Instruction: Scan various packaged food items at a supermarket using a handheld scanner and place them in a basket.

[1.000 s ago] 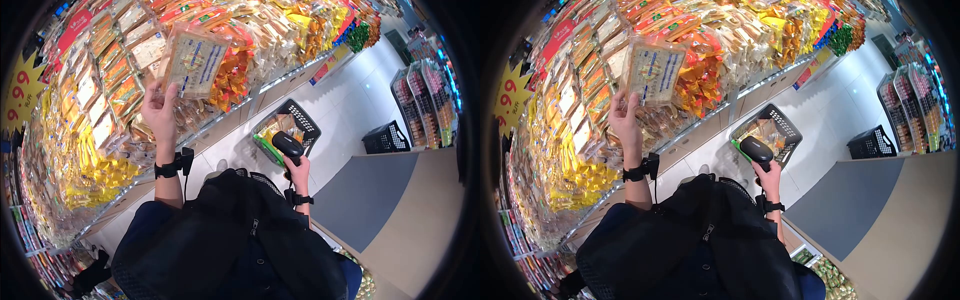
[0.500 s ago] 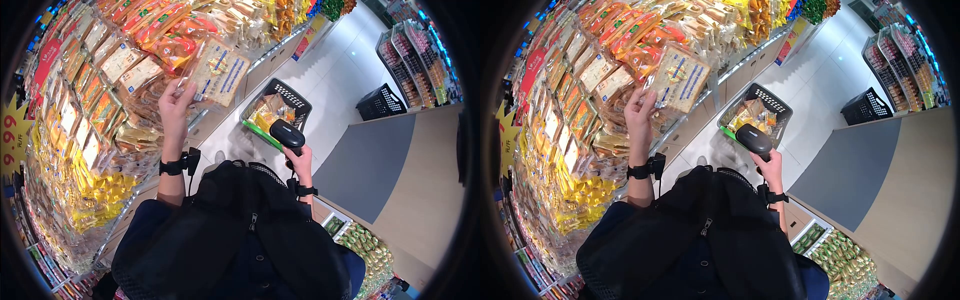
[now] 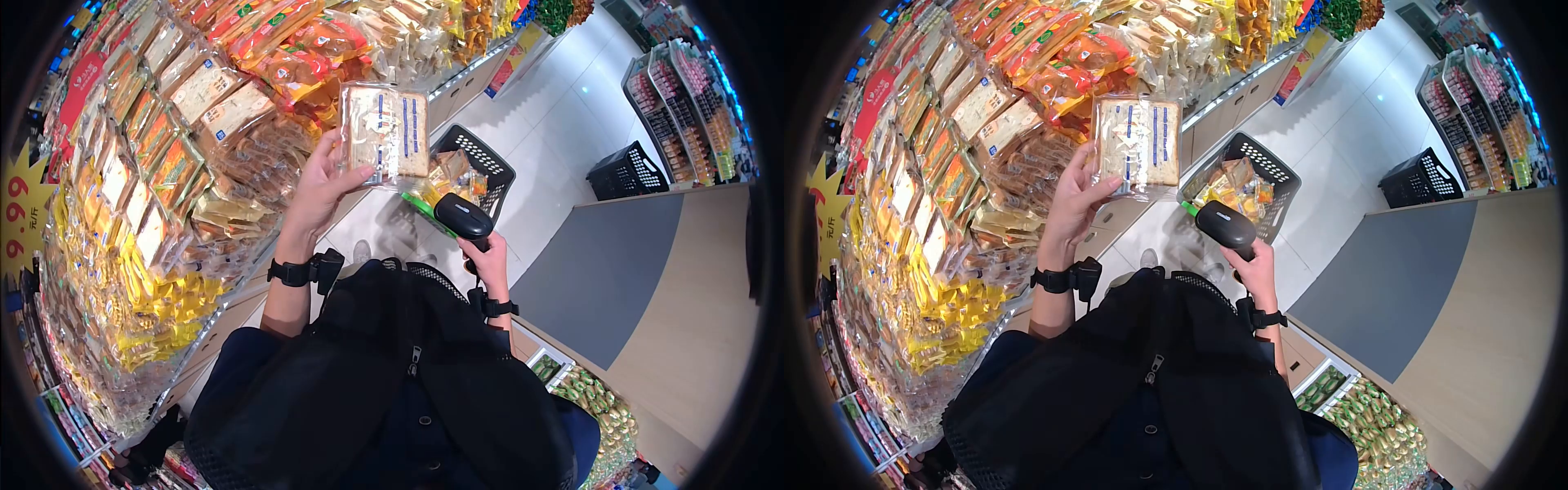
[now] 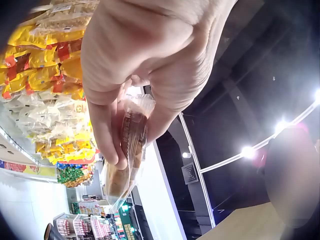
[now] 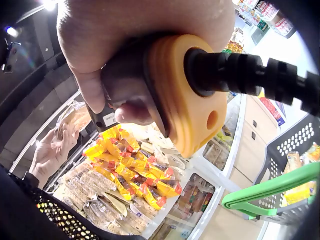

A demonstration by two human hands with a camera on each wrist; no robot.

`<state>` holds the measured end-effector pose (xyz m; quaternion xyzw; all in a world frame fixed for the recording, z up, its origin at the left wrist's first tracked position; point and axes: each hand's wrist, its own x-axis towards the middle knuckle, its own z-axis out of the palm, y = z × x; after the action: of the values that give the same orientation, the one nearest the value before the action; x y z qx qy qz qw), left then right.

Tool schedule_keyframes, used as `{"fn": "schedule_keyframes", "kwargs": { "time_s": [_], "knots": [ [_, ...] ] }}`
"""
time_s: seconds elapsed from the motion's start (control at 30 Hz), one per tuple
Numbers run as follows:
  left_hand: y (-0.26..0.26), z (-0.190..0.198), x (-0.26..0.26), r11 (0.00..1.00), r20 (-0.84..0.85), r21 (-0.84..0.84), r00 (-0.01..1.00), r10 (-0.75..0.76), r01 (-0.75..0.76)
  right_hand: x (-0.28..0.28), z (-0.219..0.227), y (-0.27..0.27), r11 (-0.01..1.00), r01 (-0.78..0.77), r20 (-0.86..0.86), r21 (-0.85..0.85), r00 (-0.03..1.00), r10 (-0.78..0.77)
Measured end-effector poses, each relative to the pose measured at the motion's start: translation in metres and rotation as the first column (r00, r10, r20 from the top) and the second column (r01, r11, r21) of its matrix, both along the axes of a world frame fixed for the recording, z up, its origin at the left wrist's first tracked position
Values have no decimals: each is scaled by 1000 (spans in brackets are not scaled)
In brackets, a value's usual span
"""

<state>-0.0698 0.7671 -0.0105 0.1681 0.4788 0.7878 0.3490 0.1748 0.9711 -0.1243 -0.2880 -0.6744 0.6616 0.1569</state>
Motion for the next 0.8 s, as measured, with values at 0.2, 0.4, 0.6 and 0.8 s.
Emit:
{"fn": "schedule_keyframes", "kwargs": {
  "time_s": [0.2,0.4,0.6,0.8],
  "knots": [
    [10,-8,2,995,21,66,997,-72,70,0,9,-2,998,13,-1,57,1000,-13],
    [27,-17,6,996,-40,-29,995,-86,85,14,8,2,989,68,-42,131,997,-63],
    [44,-31,8,1000,62,-17,998,-20,21,17,4,5,992,113,-54,57,992,-110],
    [53,-31,17,998,129,-9,990,61,-61,21,7,2,983,160,-23,89,987,-158]
  ]
}}
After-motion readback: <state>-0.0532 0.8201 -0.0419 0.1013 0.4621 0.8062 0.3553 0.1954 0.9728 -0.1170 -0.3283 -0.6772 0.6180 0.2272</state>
